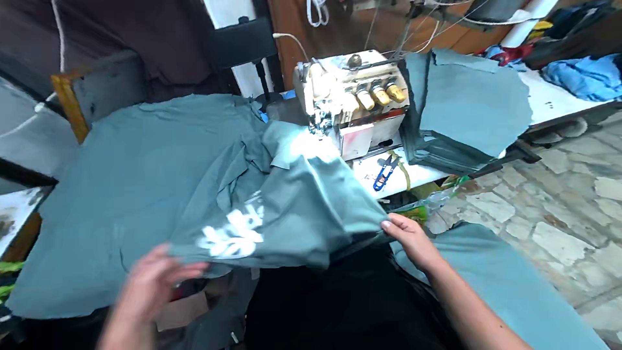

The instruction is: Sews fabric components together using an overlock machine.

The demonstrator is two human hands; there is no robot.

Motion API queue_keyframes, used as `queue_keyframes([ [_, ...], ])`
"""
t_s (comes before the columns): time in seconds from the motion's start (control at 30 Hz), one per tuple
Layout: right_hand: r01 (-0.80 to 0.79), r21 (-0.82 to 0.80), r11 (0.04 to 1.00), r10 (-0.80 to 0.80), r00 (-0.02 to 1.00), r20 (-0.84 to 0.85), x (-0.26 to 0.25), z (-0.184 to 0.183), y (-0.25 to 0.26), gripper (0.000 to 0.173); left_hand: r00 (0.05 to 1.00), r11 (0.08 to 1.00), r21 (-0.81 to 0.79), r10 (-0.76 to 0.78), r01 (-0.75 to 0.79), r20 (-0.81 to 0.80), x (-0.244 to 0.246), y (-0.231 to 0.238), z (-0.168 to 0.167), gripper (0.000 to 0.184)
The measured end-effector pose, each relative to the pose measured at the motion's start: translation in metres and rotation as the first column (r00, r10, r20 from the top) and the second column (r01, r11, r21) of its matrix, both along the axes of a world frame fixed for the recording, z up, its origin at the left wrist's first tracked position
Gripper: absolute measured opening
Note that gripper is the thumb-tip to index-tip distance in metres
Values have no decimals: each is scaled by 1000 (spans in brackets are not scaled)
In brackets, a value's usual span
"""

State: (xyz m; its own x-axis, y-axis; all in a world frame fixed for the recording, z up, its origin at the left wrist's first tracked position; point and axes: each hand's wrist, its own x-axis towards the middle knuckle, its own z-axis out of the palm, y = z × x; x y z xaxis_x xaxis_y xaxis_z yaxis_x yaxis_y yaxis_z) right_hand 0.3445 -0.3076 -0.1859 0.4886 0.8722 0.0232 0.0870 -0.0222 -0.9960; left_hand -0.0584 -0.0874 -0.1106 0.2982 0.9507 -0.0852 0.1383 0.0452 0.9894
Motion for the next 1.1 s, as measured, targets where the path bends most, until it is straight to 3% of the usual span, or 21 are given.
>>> queue_keyframes([
  [0.1, -279, 225, 934, 304, 949, -86, -26, 32, 19, 19, 987, 878, 470, -143, 91, 76, -66, 120, 60, 27],
  [0.17, -389, 373, 842, 439, 897, -56, -42, 48, 35, 19, 979, 714, 672, -180, 195, -93, -83, 200, 94, 20],
  [0.2, -410, 406, 817, 469, 882, -54, -48, 52, 44, 17, 988, 729, 685, 100, 10, -120, -51, 198, 114, 21],
  [0.23, -412, 407, 816, 478, 876, -72, -54, 52, 51, 16, 920, 703, 699, 349, -131, -178, -10, 188, 131, 25],
  [0.3, -397, 303, 866, 454, 878, -150, -67, 42, 62, 12, 835, 742, 666, 415, -81, -361, 44, 169, 138, 43],
  [0.4, -386, 45, 921, 384, 887, -257, -78, 14, 64, 12, 723, 919, 385, 212, 80, -657, 85, 167, 83, 49],
  [0.47, -369, -67, 927, 344, 908, -239, -76, -3, 59, 15, 609, 948, 262, 101, 181, -787, 94, 176, 35, 51],
  [0.53, -321, -129, 938, 296, 938, -178, -72, -11, 56, 13, 601, 923, 303, 105, 238, -792, 100, 167, 14, 44],
  [0.63, -280, -174, 944, 267, 959, -96, -64, -15, 55, 17, 676, 875, 425, 171, 230, -717, 104, 137, 13, 31],
  [0.73, -271, -173, 947, 262, 962, -76, -62, -19, 58, 20, 811, 761, 562, 82, 324, -579, 108, 80, 10, 27],
  [0.8, -279, -170, 945, 267, 960, -89, -62, -20, 58, 18, 884, 567, 711, -70, 416, -462, 120, 29, -9, 27],
  [0.87, -290, -150, 945, 276, 955, -105, -63, -19, 58, 18, 877, 398, 782, -224, 480, -425, 137, -12, -32, 27],
  [0.93, -311, -112, 944, 298, 947, -119, -63, -16, 54, 18, 831, 366, 751, -146, 550, -537, 147, -27, -52, 31],
  [1.03, -321, -82, 943, 315, 946, -79, -57, -14, 46, 21, 738, 514, 653, 54, 556, -672, 144, -9, -71, 36],
  [1.1, -306, -95, 947, 303, 952, -44, -51, -18, 45, 24, 727, 481, 701, 173, 527, -665, 134, 5, -77, 30],
])
